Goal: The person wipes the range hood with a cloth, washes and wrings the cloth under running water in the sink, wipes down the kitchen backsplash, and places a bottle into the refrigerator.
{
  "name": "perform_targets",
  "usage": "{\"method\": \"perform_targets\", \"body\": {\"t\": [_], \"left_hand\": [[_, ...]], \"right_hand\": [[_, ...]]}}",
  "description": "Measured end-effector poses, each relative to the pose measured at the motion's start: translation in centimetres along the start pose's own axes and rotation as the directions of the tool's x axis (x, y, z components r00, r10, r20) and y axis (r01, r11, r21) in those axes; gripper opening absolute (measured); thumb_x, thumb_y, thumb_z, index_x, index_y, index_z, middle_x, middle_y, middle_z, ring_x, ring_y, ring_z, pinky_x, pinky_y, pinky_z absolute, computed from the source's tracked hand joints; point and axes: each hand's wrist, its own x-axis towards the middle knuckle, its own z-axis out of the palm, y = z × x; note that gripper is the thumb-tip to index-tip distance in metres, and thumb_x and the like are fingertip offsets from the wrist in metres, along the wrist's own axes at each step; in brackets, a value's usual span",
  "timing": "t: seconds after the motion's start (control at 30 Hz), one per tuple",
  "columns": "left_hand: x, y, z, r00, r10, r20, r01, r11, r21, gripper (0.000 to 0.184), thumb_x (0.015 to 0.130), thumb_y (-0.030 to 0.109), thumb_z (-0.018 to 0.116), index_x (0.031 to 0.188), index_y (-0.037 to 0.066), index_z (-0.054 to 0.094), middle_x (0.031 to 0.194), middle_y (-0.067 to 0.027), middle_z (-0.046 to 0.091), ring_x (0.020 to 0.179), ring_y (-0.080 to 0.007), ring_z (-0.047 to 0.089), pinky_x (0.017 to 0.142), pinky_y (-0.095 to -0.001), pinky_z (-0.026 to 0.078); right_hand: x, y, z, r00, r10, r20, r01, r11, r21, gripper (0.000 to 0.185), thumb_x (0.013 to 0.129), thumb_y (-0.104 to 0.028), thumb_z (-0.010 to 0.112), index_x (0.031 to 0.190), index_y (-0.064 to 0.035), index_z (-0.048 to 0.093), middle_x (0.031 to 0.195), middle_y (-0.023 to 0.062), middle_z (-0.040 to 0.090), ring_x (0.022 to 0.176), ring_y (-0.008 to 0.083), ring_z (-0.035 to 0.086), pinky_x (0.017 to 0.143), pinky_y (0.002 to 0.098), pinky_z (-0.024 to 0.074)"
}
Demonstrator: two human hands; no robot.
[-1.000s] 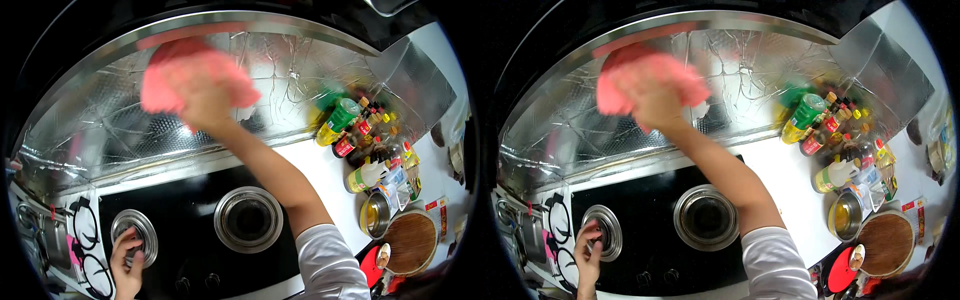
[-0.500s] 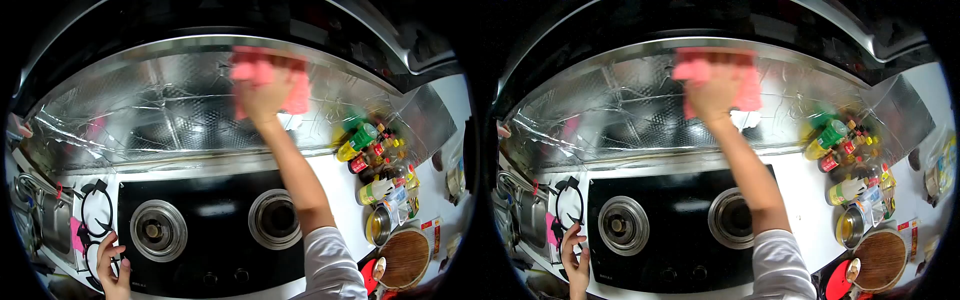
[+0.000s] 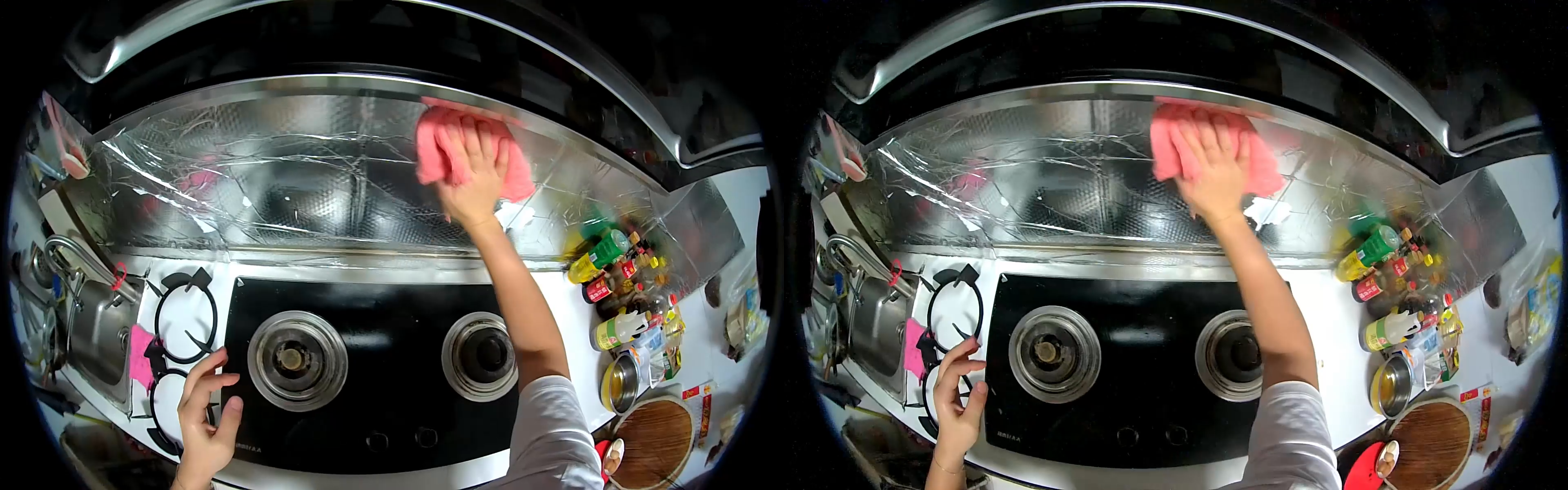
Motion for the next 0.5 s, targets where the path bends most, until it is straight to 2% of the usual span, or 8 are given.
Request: {"method": "perform_targets", "body": {"t": [0.07, 0.1, 0.13, 0.2, 0.27, 0.3, 0.4, 0.5], "left_hand": [[-0.4, -1.9, -1.1, 0.999, -0.043, -0.007, 0.043, 0.998, 0.05, 0.02, 0.076, 0.002, 0.059, 0.096, -0.003, 0.06, 0.126, -0.0205, 0.051, 0.117, -0.0327, 0.05, 0.099, -0.0396, 0.037], [-0.4, -2.5, -1.6, 0.997, -0.071, -0.032, 0.073, 0.996, 0.054, 0.02, 0.075, 0.001, 0.059, 0.094, -0.003, 0.06, 0.124, -0.0208, 0.052, 0.116, -0.0328, 0.051, 0.098, -0.039, 0.038], [-0.3, -2.7, -2.1, 0.996, -0.07, -0.047, 0.073, 0.996, 0.06, 0.02, 0.075, 0.001, 0.059, 0.094, -0.003, 0.061, 0.122, -0.021, 0.054, 0.114, -0.0325, 0.052, 0.097, -0.0379, 0.039], [-0.1, -2.8, -2.6, 0.995, -0.054, -0.089, 0.058, 0.997, 0.051, 0.02, 0.075, 0.001, 0.059, 0.094, -0.004, 0.061, 0.122, -0.0211, 0.054, 0.113, -0.0321, 0.053, 0.096, -0.0371, 0.039], [0.2, -2.4, -2.6, 0.996, -0.016, -0.088, 0.018, 1.0, 0.022, 0.02, 0.076, 0.001, 0.059, 0.096, -0.003, 0.061, 0.122, -0.0208, 0.054, 0.113, -0.0318, 0.053, 0.096, -0.0372, 0.04], [0.2, -2.3, -2.7, 0.996, 0.006, -0.089, -0.003, 0.999, 0.034, 0.021, 0.076, 0.0, 0.059, 0.097, -0.002, 0.061, 0.123, -0.0208, 0.054, 0.113, -0.0319, 0.053, 0.097, -0.038, 0.039], [-0.1, -2.3, -3.5, 0.995, 0.053, -0.087, -0.051, 0.998, 0.025, 0.023, 0.075, -0.001, 0.059, 0.098, -0.002, 0.061, 0.124, -0.0205, 0.053, 0.114, -0.0324, 0.053, 0.099, -0.0401, 0.038], [-0.9, -3.9, -4.9, 0.995, 0.048, -0.085, -0.043, 0.997, 0.061, 0.023, 0.075, -0.002, 0.059, 0.098, -0.002, 0.061, 0.124, -0.0199, 0.053, 0.111, -0.0327, 0.055, 0.098, -0.0404, 0.039]], "right_hand": [[1.0, -4.5, 2.6, 0.987, 0.034, 0.159, -0.04, 0.999, 0.036, 0.075, 0.061, -0.036, 0.071, 0.133, -0.0296, 0.047, 0.129, -0.0009, 0.052, 0.121, 0.0237, 0.044, 0.103, 0.0521, 0.0261], [2.6, -8.0, 2.9, 0.975, -0.005, 0.22, -0.005, 0.999, 0.044, 0.074, 0.063, -0.03, 0.07, 0.133, -0.0336, 0.046, 0.126, 0.0011, 0.05, 0.121, 0.0264, 0.043, 0.107, 0.0522, 0.0198], [3.5, -10.8, 3.3, 0.954, -0.058, 0.294, 0.039, 0.997, 0.071, 0.08, 0.063, -0.031, 0.07, 0.137, -0.0342, 0.039, 0.134, 0.0005, 0.045, 0.125, 0.025, 0.04, 0.106, 0.0539, 0.0204], [3.2, -15.5, 5.0, 0.937, -0.148, 0.316, 0.089, 0.977, 0.195, 0.081, 0.065, -0.028, 0.068, 0.14, -0.0327, 0.035, 0.141, -0.0006, 0.039, 0.131, 0.0214, 0.034, 0.108, 0.053, 0.0203], [1.7, -18.6, 7.5, 0.888, -0.424, 0.177, 0.306, 0.834, 0.458, 0.081, 0.067, -0.025, 0.066, 0.141, -0.0308, 0.035, 0.146, -0.0017, 0.034, 0.135, 0.0177, 0.029, 0.109, 0.0509, 0.0203], [1.6, -19.1, 7.5, 0.86, -0.464, 0.213, 0.355, 0.843, 0.404, 0.081, 0.067, -0.021, 0.066, 0.142, -0.028, 0.034, 0.144, -0.0013, 0.036, 0.135, 0.0169, 0.03, 0.111, 0.0486, 0.0209], [1.6, -17.2, 6.4, 0.846, -0.419, 0.328, 0.235, 0.847, 0.477, 0.082, 0.066, -0.021, 0.067, 0.141, -0.0281, 0.036, 0.143, -0.0008, 0.039, 0.134, 0.0189, 0.032, 0.112, 0.0474, 0.018], [2.8, -10.5, 3.4, 0.94, -0.131, 0.316, 0.069, 0.978, 0.199, 0.079, 0.063, -0.024, 0.069, 0.137, -0.0283, 0.043, 0.14, 0.001, 0.042, 0.131, 0.023, 0.036, 0.108, 0.0533, 0.0211]]}}
